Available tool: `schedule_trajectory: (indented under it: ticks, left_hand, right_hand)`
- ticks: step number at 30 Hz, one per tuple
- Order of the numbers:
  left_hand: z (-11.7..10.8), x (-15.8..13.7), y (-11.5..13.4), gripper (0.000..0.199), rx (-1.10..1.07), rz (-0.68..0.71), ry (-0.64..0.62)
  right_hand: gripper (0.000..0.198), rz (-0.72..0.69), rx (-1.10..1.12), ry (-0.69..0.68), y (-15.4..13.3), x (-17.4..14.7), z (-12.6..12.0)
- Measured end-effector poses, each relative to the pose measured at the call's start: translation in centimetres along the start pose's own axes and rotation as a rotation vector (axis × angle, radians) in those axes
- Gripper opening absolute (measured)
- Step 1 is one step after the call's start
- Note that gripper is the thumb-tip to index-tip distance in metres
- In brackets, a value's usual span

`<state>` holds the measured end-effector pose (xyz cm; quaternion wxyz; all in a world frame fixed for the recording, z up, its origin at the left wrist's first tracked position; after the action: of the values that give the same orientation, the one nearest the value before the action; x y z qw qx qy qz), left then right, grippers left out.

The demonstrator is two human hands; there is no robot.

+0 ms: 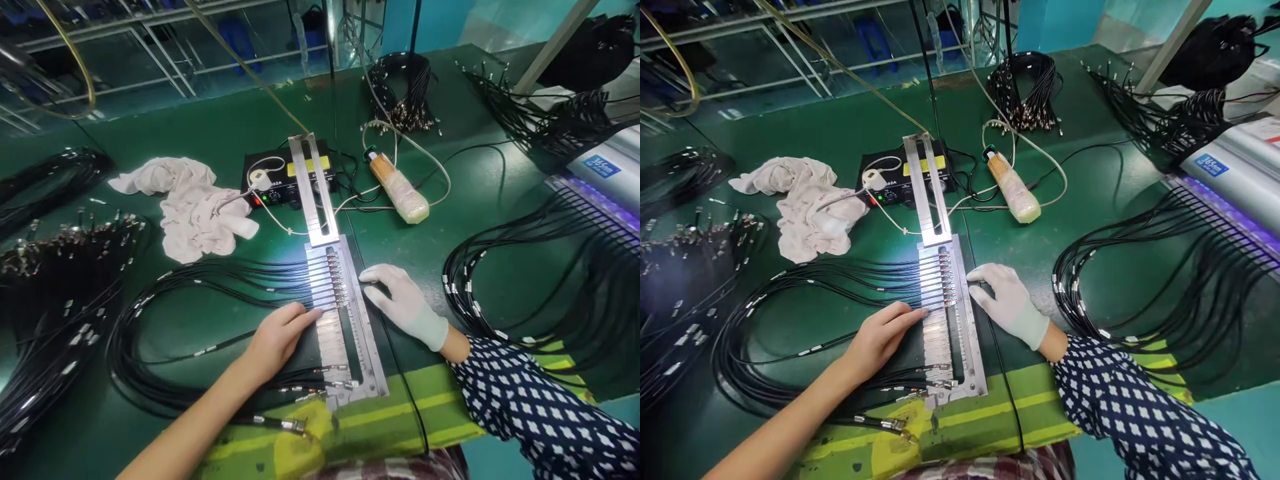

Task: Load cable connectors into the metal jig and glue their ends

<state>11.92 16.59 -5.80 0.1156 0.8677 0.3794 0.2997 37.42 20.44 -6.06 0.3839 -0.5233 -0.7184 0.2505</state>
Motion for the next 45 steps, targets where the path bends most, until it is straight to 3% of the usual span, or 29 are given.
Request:
schedule_trajectory:
  ticks: [8, 17, 23, 25, 27, 31, 34, 38, 45]
  left_hand:
    - [-0.4, 1.4, -0.9, 0.038, -0.042, 0.086, -0.092]
    - [-0.8, 0.6, -0.6, 0.037, -0.015, 0.078, -0.054]
    - [-1.9, 0.3, 1.5, 0.041, -0.077, 0.059, 0.031]
    - [-1.8, 0.6, 2.6, 0.041, -0.113, 0.060, 0.025]
    - [-1.7, 1.3, 3.6, 0.037, -0.162, 0.010, 0.009]
    - [-1.0, 3.5, 5.5, 0.031, -0.323, -0.234, -0.066]
    - [-0.7, 4.8, 6.5, 0.022, -0.449, -0.359, -0.018]
    - [-0.6, 5.0, 6.6, 0.012, -0.531, -0.453, 0.104]
    - [-0.9, 4.6, 6.0, 0.012, -0.632, -0.562, 0.119]
  right_hand:
    - [0.013, -0.014, -0.018, -0.006, -0.2, 0.0, 0.1]
    - [0.013, -0.017, -0.010, 0.005, -0.4, 0.0, -0.1]
    - [0.014, -0.236, 0.125, -0.027, -2.2, -1.1, 0.3]
    - [0.019, -0.247, 0.191, -0.034, -2.7, -1.4, 0.4]
    - [0.021, -0.200, 0.260, -0.045, -3.1, -1.6, 0.4]
    - [0.026, -0.118, 0.361, -0.076, -4.1, -1.8, 0.3]
    - [0.031, -0.035, 0.378, -0.072, -4.7, -2.1, 0.3]
    - [0.033, 0.063, 0.389, -0.065, -5.2, -2.7, 0.4]
    - [0.031, 0.084, 0.426, -0.060, -5.6, -2.9, 0.6]
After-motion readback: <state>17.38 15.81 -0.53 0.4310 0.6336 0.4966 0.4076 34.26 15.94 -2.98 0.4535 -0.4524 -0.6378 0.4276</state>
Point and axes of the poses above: each hand's wrist, its own x-axis towards the middle knuckle, its own z-axis out of the palm, y = z × x, the point moved 4 cm from there along x, towards the middle knuckle, and after that the axes turned 12 degrees about y, right-handed, at the moved point
